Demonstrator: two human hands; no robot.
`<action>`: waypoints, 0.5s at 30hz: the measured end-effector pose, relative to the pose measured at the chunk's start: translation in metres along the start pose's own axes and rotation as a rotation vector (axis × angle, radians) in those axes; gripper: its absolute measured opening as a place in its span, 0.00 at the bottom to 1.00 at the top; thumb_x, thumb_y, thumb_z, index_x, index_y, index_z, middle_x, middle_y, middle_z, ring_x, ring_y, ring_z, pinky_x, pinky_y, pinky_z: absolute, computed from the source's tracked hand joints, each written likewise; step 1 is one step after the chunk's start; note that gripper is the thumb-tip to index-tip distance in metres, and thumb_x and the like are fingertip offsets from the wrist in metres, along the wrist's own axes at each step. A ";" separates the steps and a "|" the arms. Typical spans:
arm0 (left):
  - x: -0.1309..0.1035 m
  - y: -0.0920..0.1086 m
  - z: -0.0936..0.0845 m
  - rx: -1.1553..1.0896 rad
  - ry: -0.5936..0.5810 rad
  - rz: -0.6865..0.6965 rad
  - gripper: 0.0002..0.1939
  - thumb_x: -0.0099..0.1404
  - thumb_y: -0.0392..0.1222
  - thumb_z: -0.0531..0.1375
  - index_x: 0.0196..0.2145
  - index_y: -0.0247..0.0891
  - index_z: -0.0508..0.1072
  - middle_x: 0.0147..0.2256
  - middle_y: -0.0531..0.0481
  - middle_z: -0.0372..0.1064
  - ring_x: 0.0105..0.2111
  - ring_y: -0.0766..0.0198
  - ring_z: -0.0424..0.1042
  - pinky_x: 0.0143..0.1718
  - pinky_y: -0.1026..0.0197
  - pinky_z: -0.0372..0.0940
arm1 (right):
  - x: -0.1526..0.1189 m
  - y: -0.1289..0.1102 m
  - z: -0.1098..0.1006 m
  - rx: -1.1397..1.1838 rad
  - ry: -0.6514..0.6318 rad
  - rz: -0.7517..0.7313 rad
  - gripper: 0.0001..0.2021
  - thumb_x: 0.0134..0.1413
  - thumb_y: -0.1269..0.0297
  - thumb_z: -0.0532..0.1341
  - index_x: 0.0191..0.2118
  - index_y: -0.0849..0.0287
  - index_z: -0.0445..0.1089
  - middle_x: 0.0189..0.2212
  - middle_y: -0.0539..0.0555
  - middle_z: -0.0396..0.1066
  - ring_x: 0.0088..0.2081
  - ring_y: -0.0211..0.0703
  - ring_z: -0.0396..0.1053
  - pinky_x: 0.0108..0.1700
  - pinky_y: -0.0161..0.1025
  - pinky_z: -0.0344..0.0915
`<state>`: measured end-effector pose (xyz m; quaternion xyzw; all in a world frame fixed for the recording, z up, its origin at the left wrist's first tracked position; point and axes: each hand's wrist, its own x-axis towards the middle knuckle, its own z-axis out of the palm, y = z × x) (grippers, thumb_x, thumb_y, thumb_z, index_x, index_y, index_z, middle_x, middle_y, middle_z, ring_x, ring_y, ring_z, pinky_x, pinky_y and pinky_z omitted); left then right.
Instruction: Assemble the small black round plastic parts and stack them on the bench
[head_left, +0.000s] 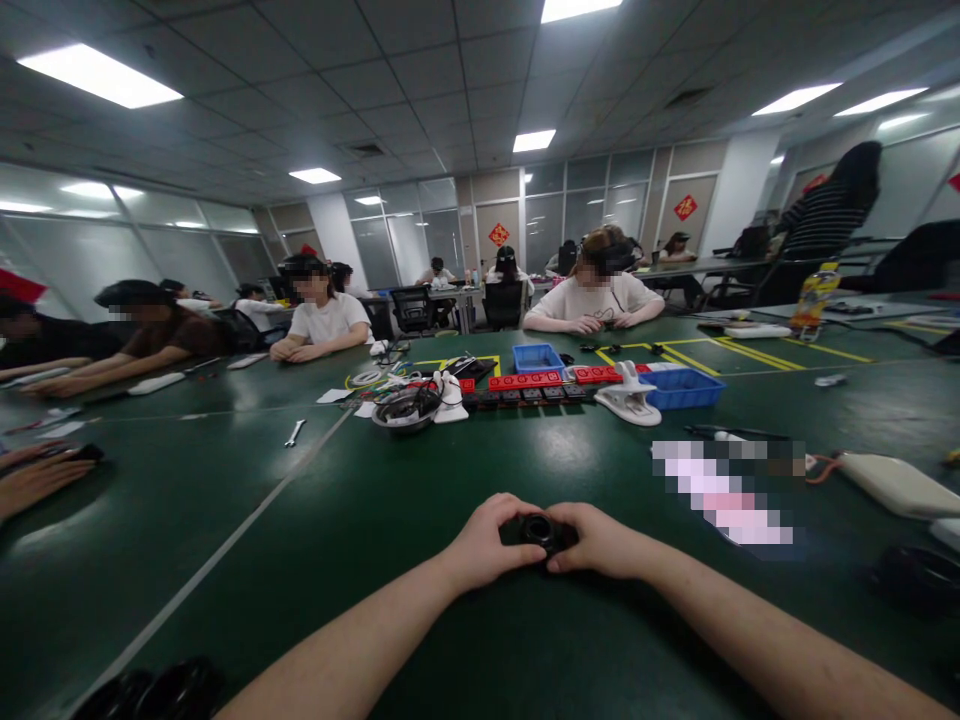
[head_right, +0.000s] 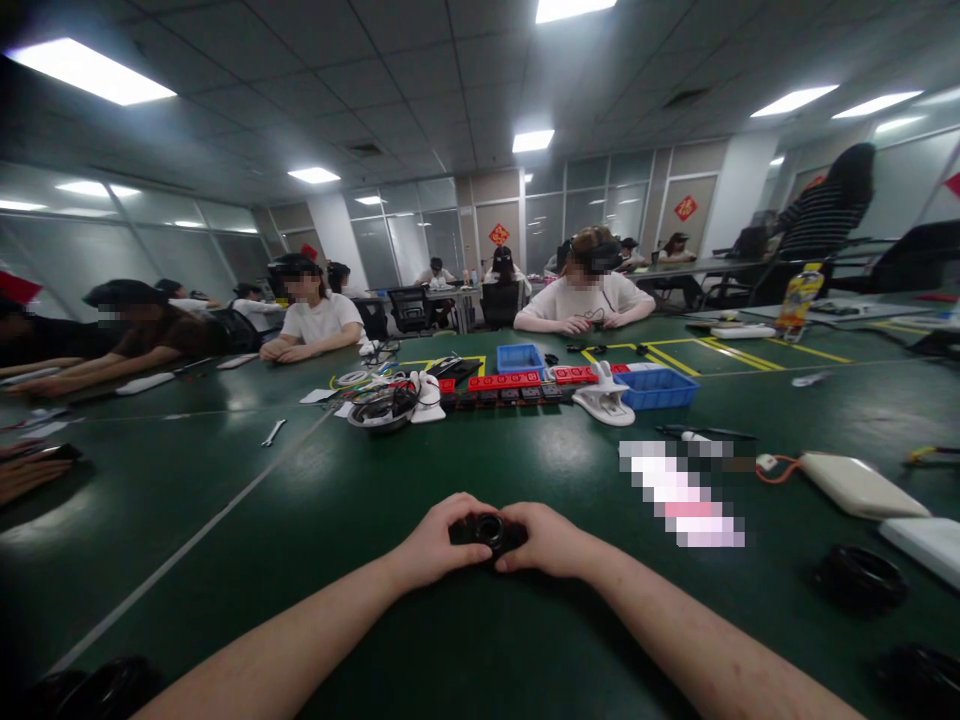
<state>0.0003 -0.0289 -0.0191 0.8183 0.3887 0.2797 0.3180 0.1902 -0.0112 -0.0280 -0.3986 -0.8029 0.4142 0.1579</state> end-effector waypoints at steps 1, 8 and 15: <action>0.000 0.001 0.000 0.004 0.004 -0.015 0.18 0.50 0.45 0.61 0.40 0.41 0.67 0.36 0.50 0.62 0.38 0.62 0.62 0.39 0.61 0.57 | 0.000 0.000 0.000 0.004 0.002 0.005 0.15 0.35 0.66 0.63 0.35 0.61 0.67 0.26 0.47 0.65 0.27 0.37 0.62 0.27 0.31 0.56; -0.001 -0.001 0.005 0.003 0.057 -0.066 0.18 0.47 0.47 0.62 0.36 0.38 0.67 0.34 0.51 0.61 0.35 0.63 0.62 0.36 0.63 0.57 | -0.001 -0.002 0.000 0.007 0.024 0.009 0.15 0.34 0.65 0.64 0.34 0.61 0.66 0.26 0.47 0.65 0.27 0.36 0.61 0.27 0.31 0.55; -0.002 -0.002 0.014 0.025 0.173 -0.138 0.17 0.47 0.44 0.62 0.35 0.38 0.66 0.34 0.51 0.61 0.35 0.63 0.61 0.35 0.62 0.57 | 0.002 0.001 0.007 -0.157 0.158 0.086 0.16 0.30 0.61 0.65 0.29 0.60 0.63 0.24 0.47 0.64 0.26 0.36 0.60 0.24 0.30 0.52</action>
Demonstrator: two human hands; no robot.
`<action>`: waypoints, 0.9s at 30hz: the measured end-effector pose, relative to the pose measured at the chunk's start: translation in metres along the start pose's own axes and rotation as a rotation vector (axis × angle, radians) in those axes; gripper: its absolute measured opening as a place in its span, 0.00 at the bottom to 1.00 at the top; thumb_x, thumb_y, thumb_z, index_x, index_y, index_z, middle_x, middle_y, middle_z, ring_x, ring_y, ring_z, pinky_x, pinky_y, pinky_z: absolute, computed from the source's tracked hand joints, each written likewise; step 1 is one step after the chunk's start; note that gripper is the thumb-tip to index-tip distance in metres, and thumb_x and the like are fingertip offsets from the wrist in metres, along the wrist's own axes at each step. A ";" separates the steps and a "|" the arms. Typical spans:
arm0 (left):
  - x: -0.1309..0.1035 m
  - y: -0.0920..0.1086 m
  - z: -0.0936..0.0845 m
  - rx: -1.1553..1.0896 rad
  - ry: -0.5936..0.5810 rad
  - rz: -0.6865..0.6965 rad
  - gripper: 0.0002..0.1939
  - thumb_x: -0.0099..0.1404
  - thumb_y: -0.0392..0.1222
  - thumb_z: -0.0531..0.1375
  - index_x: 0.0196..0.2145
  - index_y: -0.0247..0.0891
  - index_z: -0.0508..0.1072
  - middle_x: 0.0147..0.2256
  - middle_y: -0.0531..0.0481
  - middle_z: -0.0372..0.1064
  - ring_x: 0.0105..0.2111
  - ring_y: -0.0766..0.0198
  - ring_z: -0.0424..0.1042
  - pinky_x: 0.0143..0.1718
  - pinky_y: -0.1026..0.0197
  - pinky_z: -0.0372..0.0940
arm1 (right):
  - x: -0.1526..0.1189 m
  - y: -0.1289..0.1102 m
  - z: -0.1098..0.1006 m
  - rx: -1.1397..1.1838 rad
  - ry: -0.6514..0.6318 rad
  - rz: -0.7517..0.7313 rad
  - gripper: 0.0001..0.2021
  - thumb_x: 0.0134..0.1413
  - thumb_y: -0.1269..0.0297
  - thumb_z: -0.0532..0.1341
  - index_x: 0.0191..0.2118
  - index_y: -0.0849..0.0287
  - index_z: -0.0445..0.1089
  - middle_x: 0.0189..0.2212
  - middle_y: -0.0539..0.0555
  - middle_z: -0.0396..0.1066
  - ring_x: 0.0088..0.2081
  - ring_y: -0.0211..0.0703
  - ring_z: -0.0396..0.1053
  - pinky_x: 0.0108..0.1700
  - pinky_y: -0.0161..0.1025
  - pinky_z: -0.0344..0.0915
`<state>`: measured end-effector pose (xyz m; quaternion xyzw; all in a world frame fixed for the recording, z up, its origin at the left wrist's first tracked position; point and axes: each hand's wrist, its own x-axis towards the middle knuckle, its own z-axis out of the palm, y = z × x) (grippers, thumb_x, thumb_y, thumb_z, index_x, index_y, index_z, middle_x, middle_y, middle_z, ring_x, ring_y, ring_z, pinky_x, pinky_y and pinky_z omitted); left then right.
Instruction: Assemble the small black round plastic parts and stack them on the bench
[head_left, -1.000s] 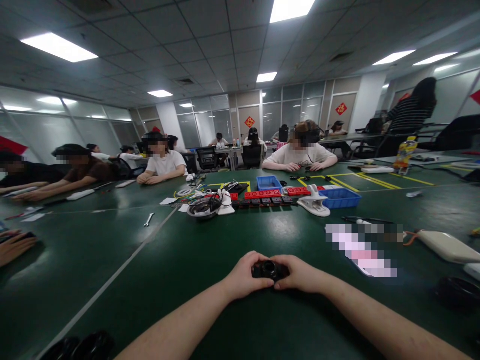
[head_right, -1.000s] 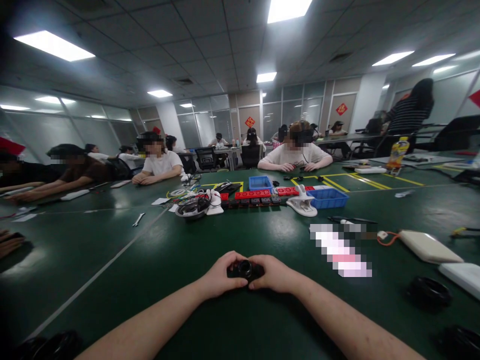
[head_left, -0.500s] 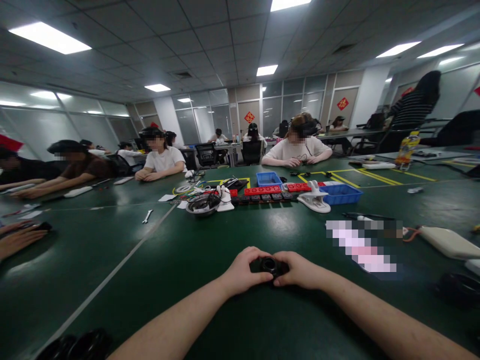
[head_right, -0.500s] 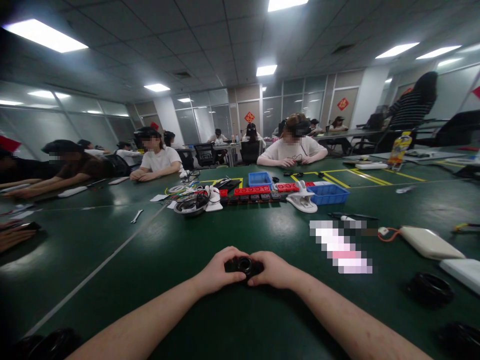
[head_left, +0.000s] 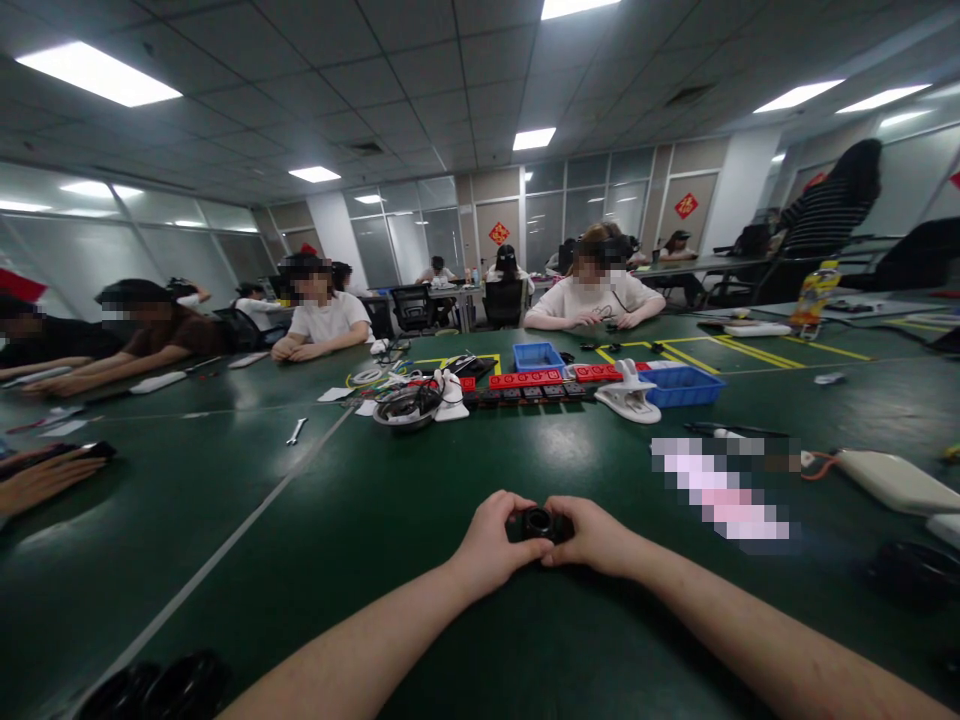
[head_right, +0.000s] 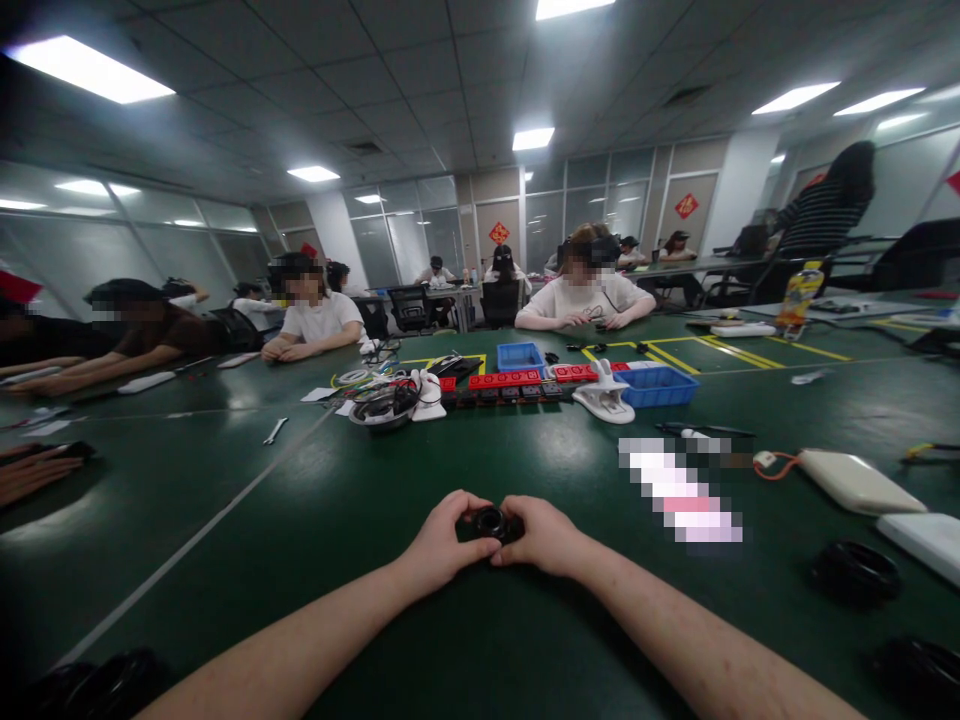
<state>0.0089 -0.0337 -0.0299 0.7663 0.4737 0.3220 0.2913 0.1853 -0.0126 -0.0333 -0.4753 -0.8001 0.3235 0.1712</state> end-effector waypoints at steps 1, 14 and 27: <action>0.000 0.000 0.001 0.008 0.018 -0.012 0.17 0.46 0.44 0.62 0.35 0.38 0.66 0.34 0.51 0.61 0.35 0.62 0.61 0.36 0.62 0.57 | 0.000 0.000 0.001 -0.032 0.022 0.013 0.17 0.29 0.59 0.66 0.28 0.60 0.62 0.24 0.47 0.64 0.26 0.36 0.60 0.24 0.30 0.51; 0.004 -0.002 0.009 0.124 0.199 -0.059 0.16 0.46 0.44 0.62 0.33 0.38 0.66 0.32 0.51 0.62 0.34 0.61 0.62 0.36 0.59 0.57 | 0.003 -0.022 0.020 -0.375 0.224 0.180 0.14 0.41 0.53 0.57 0.29 0.60 0.62 0.29 0.53 0.66 0.31 0.43 0.65 0.27 0.35 0.53; 0.012 -0.010 -0.016 -0.084 -0.159 0.037 0.20 0.45 0.43 0.64 0.38 0.37 0.68 0.36 0.49 0.63 0.36 0.62 0.63 0.37 0.62 0.58 | -0.003 -0.006 -0.011 0.196 -0.132 -0.108 0.23 0.36 0.66 0.63 0.44 0.59 0.62 0.32 0.50 0.65 0.29 0.37 0.61 0.30 0.32 0.57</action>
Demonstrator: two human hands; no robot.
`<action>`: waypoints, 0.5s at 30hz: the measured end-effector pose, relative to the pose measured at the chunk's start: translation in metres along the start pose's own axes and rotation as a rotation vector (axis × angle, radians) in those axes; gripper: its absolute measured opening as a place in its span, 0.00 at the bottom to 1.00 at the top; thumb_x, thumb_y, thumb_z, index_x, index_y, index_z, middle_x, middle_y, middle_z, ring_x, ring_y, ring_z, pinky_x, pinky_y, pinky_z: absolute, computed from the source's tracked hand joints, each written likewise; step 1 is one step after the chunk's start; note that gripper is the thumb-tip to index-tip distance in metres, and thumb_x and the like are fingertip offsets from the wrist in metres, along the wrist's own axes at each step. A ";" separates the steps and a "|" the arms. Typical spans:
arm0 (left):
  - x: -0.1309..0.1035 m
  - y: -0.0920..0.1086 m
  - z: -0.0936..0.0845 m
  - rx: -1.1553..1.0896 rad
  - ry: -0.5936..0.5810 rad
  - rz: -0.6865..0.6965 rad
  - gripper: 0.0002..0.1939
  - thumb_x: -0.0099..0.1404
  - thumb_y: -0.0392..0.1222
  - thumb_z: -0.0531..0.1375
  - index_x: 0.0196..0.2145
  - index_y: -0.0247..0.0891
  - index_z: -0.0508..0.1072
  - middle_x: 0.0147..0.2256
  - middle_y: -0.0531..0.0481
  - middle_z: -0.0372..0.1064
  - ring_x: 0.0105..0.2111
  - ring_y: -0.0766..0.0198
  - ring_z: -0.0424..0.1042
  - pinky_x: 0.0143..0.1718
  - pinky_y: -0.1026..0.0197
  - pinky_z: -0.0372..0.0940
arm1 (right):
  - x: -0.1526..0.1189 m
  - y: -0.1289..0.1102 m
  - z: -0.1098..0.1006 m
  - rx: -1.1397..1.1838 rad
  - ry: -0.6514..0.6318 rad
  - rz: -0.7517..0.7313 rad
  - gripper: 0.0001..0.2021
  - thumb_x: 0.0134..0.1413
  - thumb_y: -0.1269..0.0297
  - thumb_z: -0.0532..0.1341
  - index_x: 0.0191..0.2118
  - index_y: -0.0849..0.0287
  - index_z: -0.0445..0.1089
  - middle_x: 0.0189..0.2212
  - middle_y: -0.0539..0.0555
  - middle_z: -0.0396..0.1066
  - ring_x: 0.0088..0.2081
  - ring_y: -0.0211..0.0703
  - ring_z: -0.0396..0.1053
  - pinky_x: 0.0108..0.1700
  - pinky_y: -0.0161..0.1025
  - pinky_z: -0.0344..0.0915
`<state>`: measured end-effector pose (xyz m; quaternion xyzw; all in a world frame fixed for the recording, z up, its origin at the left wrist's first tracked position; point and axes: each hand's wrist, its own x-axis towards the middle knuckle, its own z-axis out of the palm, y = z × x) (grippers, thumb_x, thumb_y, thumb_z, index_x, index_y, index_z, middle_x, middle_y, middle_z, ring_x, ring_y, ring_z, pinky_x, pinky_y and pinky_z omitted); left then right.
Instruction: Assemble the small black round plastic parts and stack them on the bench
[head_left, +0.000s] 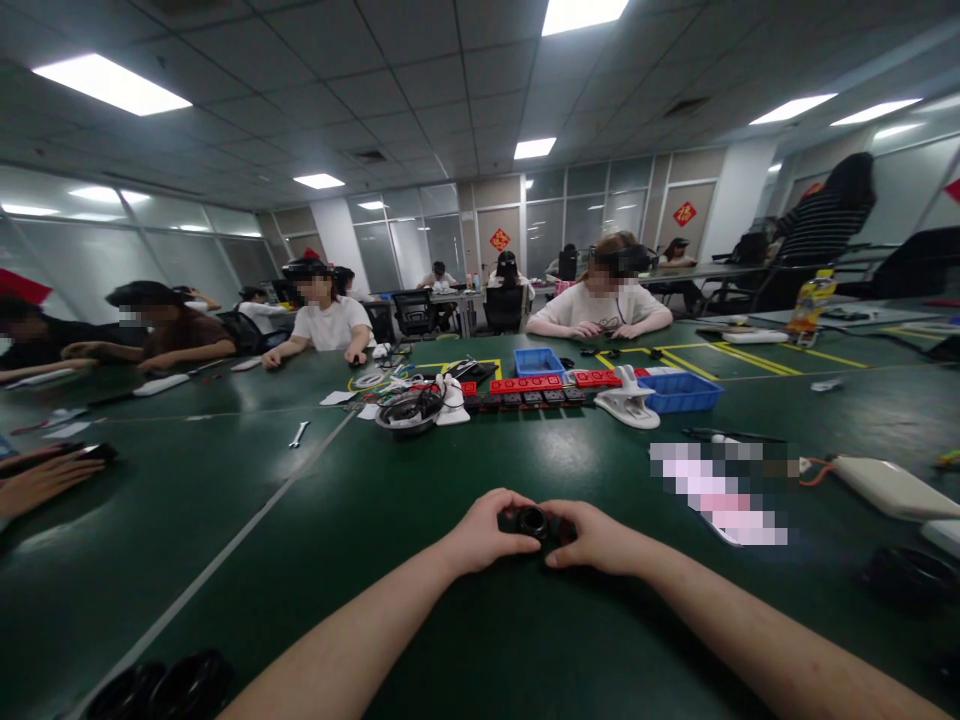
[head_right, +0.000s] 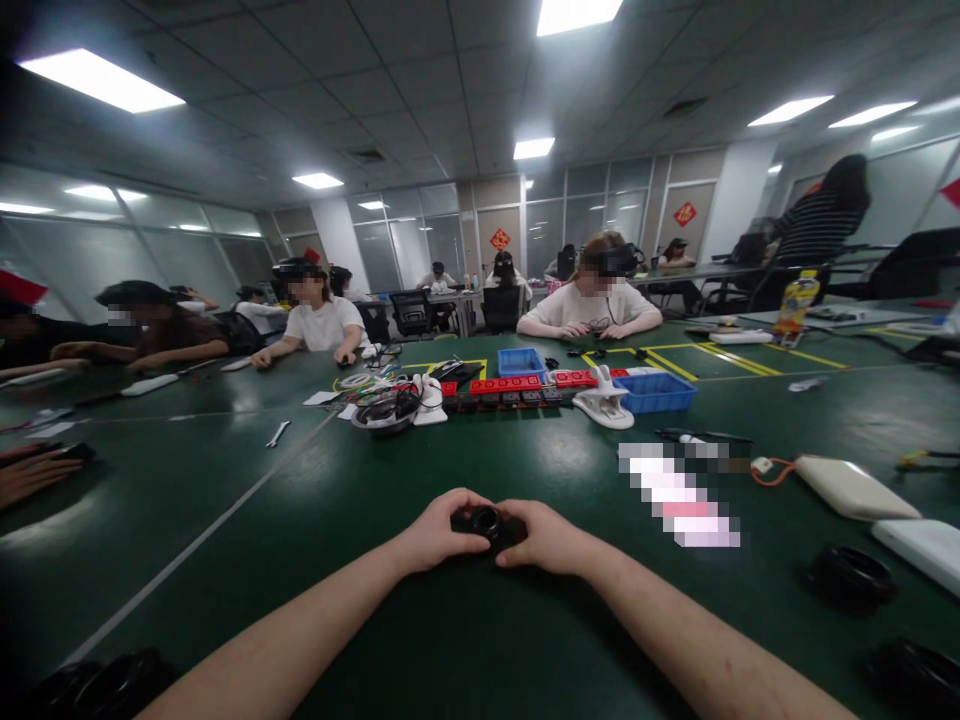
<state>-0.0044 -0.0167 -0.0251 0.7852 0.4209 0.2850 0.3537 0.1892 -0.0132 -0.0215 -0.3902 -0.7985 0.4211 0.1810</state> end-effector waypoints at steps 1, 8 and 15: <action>0.000 0.001 -0.001 -0.010 -0.026 0.002 0.21 0.45 0.43 0.64 0.38 0.37 0.68 0.36 0.49 0.63 0.36 0.62 0.63 0.37 0.62 0.58 | -0.001 -0.001 0.000 0.009 -0.019 0.005 0.21 0.36 0.67 0.63 0.42 0.60 0.63 0.30 0.49 0.65 0.29 0.36 0.61 0.29 0.32 0.57; -0.004 0.004 0.001 -0.071 -0.103 0.004 0.22 0.45 0.42 0.64 0.40 0.37 0.67 0.37 0.49 0.63 0.36 0.63 0.63 0.37 0.62 0.59 | -0.001 0.001 -0.001 0.073 -0.110 0.024 0.15 0.37 0.67 0.62 0.37 0.61 0.66 0.26 0.47 0.65 0.27 0.35 0.61 0.26 0.30 0.55; -0.003 0.000 0.003 -0.064 -0.099 0.004 0.22 0.45 0.42 0.64 0.40 0.38 0.67 0.37 0.49 0.63 0.36 0.63 0.63 0.37 0.62 0.59 | -0.001 -0.001 -0.001 0.031 -0.097 0.009 0.13 0.37 0.68 0.62 0.35 0.61 0.66 0.26 0.47 0.64 0.28 0.36 0.61 0.28 0.30 0.55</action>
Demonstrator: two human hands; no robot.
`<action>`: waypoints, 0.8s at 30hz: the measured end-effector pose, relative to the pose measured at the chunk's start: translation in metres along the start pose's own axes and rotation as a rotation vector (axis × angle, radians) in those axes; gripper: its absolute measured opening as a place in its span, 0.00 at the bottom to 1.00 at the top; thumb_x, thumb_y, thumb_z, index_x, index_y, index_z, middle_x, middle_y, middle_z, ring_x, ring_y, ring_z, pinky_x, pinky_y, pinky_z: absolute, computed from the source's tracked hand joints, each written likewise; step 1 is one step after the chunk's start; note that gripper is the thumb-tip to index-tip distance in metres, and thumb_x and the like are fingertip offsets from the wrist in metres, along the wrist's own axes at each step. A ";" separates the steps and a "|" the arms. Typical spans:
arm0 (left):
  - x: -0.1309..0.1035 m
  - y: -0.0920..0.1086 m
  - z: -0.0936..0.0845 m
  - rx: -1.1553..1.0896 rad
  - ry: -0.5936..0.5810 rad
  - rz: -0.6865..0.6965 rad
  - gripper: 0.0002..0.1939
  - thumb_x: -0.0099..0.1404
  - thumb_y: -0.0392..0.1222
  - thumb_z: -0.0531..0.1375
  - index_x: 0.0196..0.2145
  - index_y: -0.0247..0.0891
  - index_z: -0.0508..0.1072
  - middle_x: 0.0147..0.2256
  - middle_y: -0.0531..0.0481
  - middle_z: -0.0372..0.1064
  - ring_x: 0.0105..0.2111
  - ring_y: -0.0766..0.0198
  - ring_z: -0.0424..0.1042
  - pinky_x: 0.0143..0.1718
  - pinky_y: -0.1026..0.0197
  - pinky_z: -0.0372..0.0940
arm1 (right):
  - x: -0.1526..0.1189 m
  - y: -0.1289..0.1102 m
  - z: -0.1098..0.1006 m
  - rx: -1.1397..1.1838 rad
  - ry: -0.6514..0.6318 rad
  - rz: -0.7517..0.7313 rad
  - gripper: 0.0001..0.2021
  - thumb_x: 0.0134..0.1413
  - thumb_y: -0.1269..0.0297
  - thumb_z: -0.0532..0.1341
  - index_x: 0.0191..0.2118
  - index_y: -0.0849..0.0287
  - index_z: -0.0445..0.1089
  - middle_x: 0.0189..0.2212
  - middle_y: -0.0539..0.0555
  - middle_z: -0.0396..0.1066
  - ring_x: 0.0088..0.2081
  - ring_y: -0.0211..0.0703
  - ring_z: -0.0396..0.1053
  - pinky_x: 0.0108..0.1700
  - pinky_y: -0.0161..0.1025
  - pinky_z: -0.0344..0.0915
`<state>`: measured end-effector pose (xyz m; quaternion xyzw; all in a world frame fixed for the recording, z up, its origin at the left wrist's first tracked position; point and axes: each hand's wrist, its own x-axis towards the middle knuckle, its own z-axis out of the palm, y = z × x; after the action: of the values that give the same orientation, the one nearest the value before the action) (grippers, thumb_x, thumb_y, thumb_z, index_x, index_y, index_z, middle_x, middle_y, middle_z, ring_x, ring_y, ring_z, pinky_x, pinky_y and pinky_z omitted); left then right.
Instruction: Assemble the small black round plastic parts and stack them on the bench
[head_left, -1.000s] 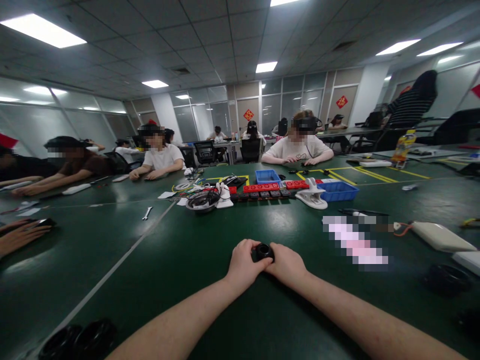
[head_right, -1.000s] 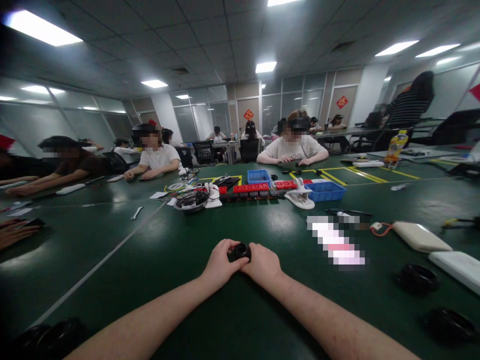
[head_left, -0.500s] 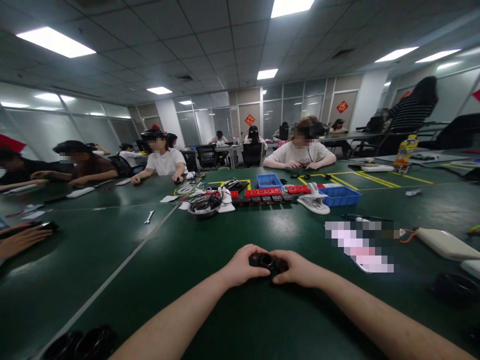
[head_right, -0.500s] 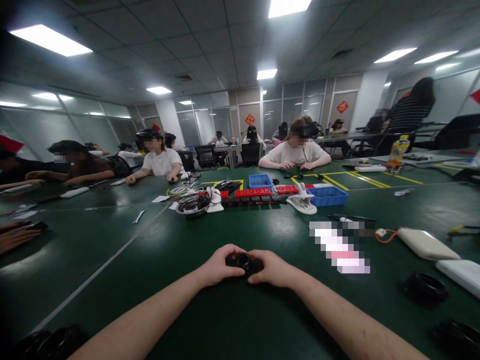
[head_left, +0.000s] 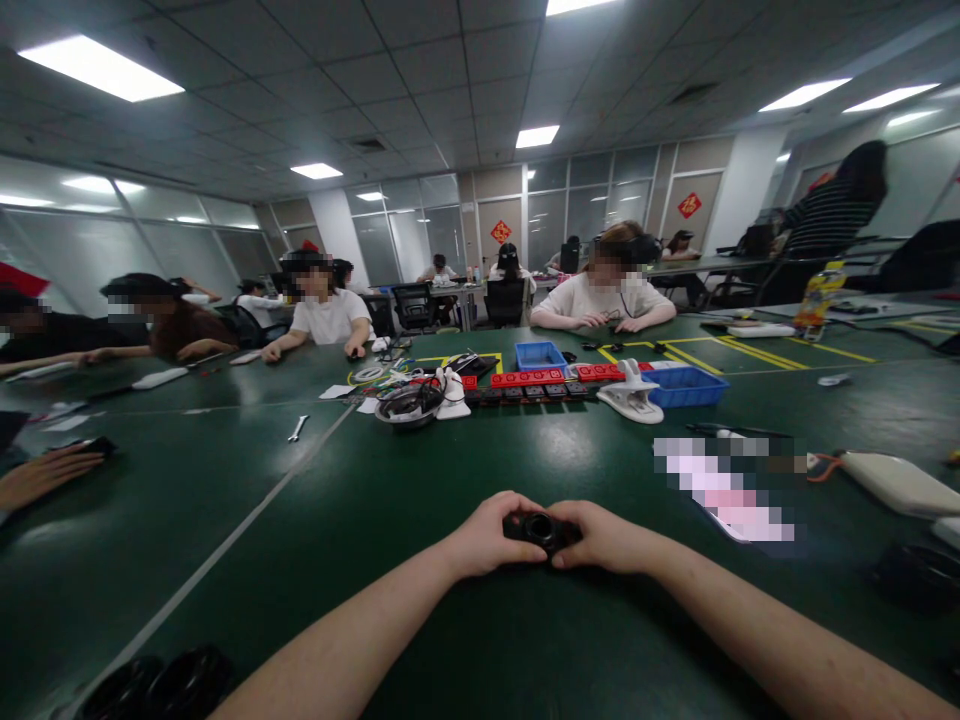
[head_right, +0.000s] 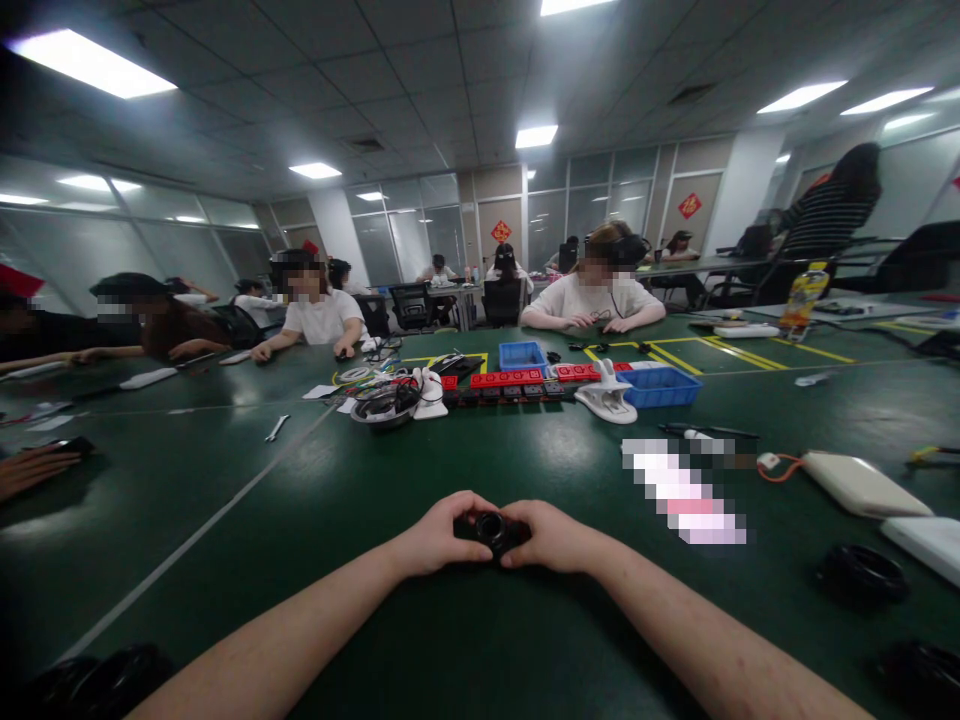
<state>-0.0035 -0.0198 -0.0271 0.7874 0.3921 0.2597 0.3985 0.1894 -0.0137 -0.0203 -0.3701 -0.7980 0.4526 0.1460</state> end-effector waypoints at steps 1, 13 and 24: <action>0.000 -0.001 0.000 0.003 0.003 0.004 0.22 0.45 0.42 0.64 0.40 0.38 0.67 0.37 0.49 0.63 0.36 0.63 0.63 0.37 0.62 0.59 | 0.000 0.000 0.000 -0.003 0.004 0.004 0.13 0.36 0.68 0.62 0.34 0.61 0.66 0.26 0.47 0.64 0.28 0.36 0.61 0.27 0.30 0.55; -0.001 0.001 0.000 0.017 0.006 0.030 0.22 0.45 0.43 0.64 0.40 0.37 0.67 0.37 0.49 0.62 0.36 0.63 0.63 0.37 0.62 0.59 | 0.001 0.003 0.000 -0.006 0.015 0.010 0.15 0.36 0.67 0.63 0.36 0.61 0.66 0.27 0.48 0.66 0.29 0.37 0.62 0.28 0.31 0.56; -0.004 0.009 0.004 0.061 0.062 -0.002 0.20 0.45 0.43 0.64 0.37 0.36 0.67 0.35 0.50 0.61 0.35 0.63 0.62 0.36 0.63 0.58 | 0.001 0.003 0.002 -0.045 0.073 0.021 0.16 0.34 0.66 0.64 0.34 0.61 0.65 0.27 0.48 0.65 0.29 0.37 0.62 0.28 0.31 0.56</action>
<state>0.0006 -0.0276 -0.0221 0.7904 0.4129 0.2714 0.3621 0.1888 -0.0130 -0.0244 -0.3977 -0.7983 0.4223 0.1619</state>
